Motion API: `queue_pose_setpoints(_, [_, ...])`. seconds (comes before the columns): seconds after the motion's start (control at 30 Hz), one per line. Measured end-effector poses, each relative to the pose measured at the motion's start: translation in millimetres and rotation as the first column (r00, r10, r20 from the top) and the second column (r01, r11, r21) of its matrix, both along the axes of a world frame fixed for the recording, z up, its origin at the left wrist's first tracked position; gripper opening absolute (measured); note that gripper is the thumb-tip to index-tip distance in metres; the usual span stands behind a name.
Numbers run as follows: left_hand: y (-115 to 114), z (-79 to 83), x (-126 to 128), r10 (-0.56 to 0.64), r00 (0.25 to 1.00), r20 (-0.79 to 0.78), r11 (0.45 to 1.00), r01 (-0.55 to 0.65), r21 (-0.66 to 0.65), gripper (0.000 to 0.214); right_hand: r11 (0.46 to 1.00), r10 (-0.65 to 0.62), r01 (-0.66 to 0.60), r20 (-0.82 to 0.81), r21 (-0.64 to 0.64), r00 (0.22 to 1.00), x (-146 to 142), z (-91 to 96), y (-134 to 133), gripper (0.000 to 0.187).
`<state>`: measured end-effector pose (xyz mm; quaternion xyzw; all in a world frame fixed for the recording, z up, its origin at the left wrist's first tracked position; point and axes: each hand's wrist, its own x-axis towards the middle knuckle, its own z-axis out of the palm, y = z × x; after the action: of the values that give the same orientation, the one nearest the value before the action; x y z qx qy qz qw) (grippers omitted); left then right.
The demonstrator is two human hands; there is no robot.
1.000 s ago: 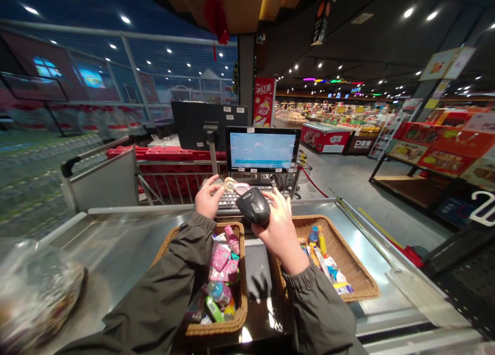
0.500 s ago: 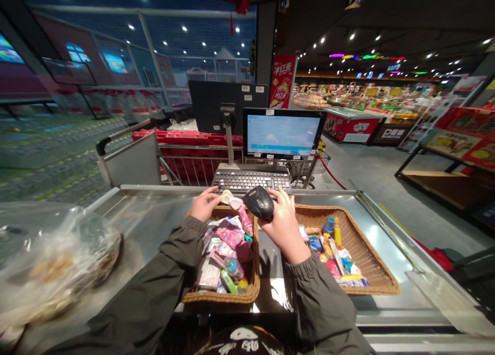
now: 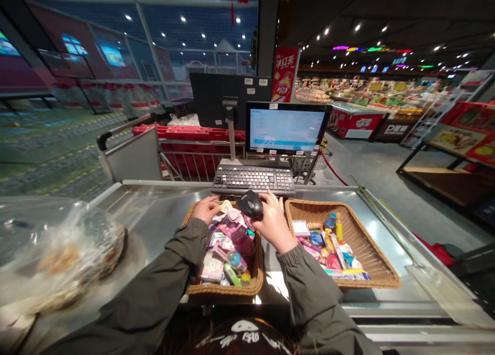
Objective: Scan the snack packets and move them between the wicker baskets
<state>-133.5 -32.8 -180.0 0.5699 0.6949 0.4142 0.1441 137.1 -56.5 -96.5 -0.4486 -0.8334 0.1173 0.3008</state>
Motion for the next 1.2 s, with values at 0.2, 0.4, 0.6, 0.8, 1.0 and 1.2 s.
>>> queue_pose_setpoints(0.2, [-11.7, -11.7, 1.5, 0.040, 0.993, -0.114, 0.993, -0.053, -0.108, 0.018, 1.000, 0.002, -0.002, 0.003, -0.020, 1.000, -3.4, -10.9, -1.9, 0.039])
queue_pose_setpoints(0.4, [-19.1, 11.7, 25.6, -0.043, 0.898, -0.438, 0.996, 0.007, -0.085, 0.010, 0.999, -0.031, 0.031, -0.019, -0.021, 0.999, 14.8, -14.8, -3.2, 0.041])
queue_pose_setpoints(0.6, [-9.4, 49.3, 103.2, -0.375, 0.795, -0.477, 0.923, 0.367, -0.114, 0.021, 0.984, -0.173, 0.176, -0.139, 0.007, 0.975, 66.3, -0.2, -9.7, 0.052])
queue_pose_setpoints(0.8, [12.3, 48.9, 203.1, -0.647, 0.560, -0.517, 0.728, 0.657, -0.198, 0.019, 0.932, -0.321, 0.348, -0.217, 0.097, 0.922, 136.3, 16.0, -26.9, 0.053])
queue_pose_setpoints(1.0, [48.1, 25.7, 287.4, -0.790, 0.252, -0.559, 0.523, 0.753, -0.400, 0.019, 0.871, -0.469, 0.488, -0.206, 0.052, 0.859, 198.1, 10.9, -37.9, 0.054])
queue_pose_setpoints(1.2, [59.4, -18.8, 349.2, -0.870, 0.135, -0.474, 0.433, 0.667, -0.606, 0.018, 0.817, -0.567, 0.577, -0.205, -0.011, 0.798, 233.4, 1.7, -37.7, 0.059])
